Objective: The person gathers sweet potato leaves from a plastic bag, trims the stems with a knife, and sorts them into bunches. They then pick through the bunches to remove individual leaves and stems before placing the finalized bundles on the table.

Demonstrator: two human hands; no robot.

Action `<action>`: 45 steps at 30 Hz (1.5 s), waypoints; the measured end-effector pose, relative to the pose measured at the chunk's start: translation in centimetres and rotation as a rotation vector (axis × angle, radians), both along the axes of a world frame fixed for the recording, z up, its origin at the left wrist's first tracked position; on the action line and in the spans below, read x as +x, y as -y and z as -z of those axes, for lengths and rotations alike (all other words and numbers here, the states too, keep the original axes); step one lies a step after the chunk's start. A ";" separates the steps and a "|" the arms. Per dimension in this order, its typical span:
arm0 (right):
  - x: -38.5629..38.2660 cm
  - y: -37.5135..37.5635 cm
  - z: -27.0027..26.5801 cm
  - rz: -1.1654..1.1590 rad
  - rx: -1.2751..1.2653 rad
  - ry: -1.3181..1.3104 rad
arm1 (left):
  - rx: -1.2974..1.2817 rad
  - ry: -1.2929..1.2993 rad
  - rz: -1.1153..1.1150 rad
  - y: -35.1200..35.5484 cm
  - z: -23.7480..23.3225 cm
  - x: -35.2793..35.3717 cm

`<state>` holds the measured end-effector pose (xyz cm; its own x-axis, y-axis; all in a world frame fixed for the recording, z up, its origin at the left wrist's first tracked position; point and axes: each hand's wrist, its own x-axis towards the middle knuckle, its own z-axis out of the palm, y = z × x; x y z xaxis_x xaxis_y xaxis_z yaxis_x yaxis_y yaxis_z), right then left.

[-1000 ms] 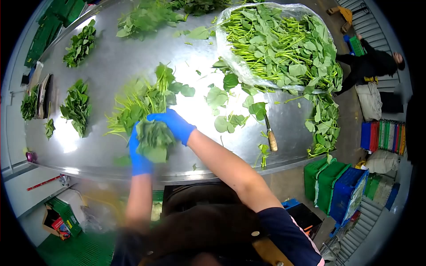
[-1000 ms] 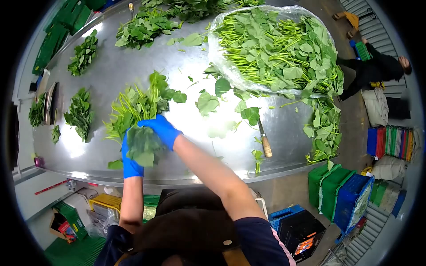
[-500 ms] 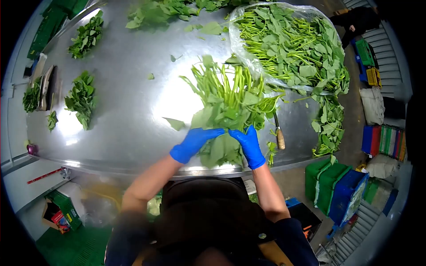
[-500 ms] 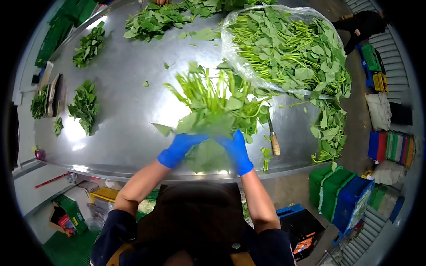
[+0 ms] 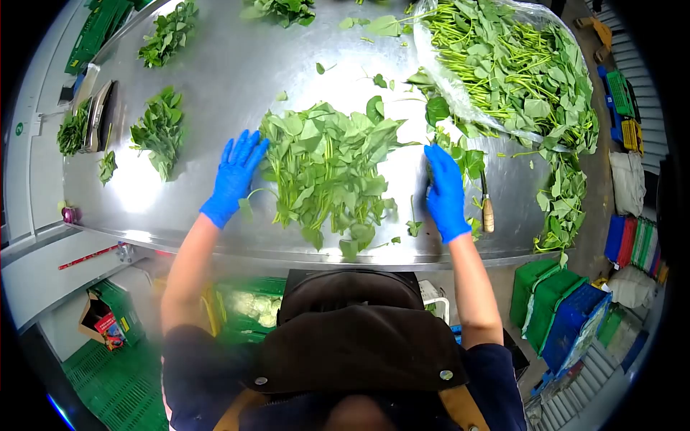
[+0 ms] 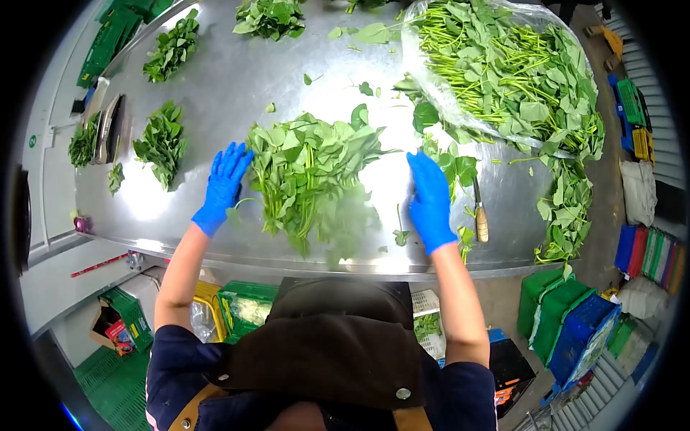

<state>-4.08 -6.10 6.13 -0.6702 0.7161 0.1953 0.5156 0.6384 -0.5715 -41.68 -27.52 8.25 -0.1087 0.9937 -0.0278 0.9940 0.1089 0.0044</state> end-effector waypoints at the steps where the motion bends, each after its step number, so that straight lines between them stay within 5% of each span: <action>1: 1.1 1.1 0.3 0.078 -0.061 -0.113 | 0.018 -0.040 -0.061 0.4 -0.2 0.1; 4: 2.6 5.0 -0.3 0.376 -0.591 -0.371 | 0.371 0.261 -0.228 0.6 -2.2 1.6; 7: 2.2 7.5 -1.1 0.458 -0.885 -0.216 | 0.552 0.456 -0.151 -1.3 -4.7 4.7; 11: 0.7 8.9 0.9 0.348 -0.682 -0.053 | 0.479 0.724 0.286 -4.4 -4.6 10.9; 13: 0.1 9.1 3.6 0.184 -0.523 0.061 | 0.196 0.537 0.458 -5.3 -3.3 14.9; 16: -1.8 8.9 3.0 0.107 -0.451 0.233 | 0.164 0.356 0.525 -6.5 -0.1 16.7; 22: -1.2 7.0 -4.2 0.267 -0.555 -0.207 | 0.192 0.531 0.063 -4.9 -0.4 13.2; 26: 2.2 5.4 0.9 0.319 -0.623 0.008 | 0.206 0.515 0.010 -4.7 0.0 13.9; 28: 2.1 5.4 -1.8 0.412 -0.827 -0.281 | 0.216 0.519 -0.011 -5.6 -1.5 14.6; 32: 2.6 5.9 -4.0 0.469 -0.946 -0.537 | 0.628 0.522 -0.225 -5.9 -4.8 18.2; 34: 3.1 6.1 -3.5 0.449 -0.997 -0.497 | 0.628 0.838 -0.360 -6.0 -6.1 20.7; 37: 2.8 6.8 -2.9 0.223 -0.645 -0.703 | 0.497 1.285 -0.627 -8.0 -6.1 24.3; 39: 3.4 6.7 -2.7 0.095 -0.439 -0.543 | 0.272 1.517 -0.847 -9.0 -5.8 25.5; 42: 3.3 6.5 -1.9 -0.060 -0.138 -0.511 | 0.277 1.728 -0.879 -8.5 -4.3 26.0; 45: 3.2 7.0 -2.9 -0.038 -0.342 -0.439 | 0.352 1.704 -0.916 -7.8 -4.2 26.6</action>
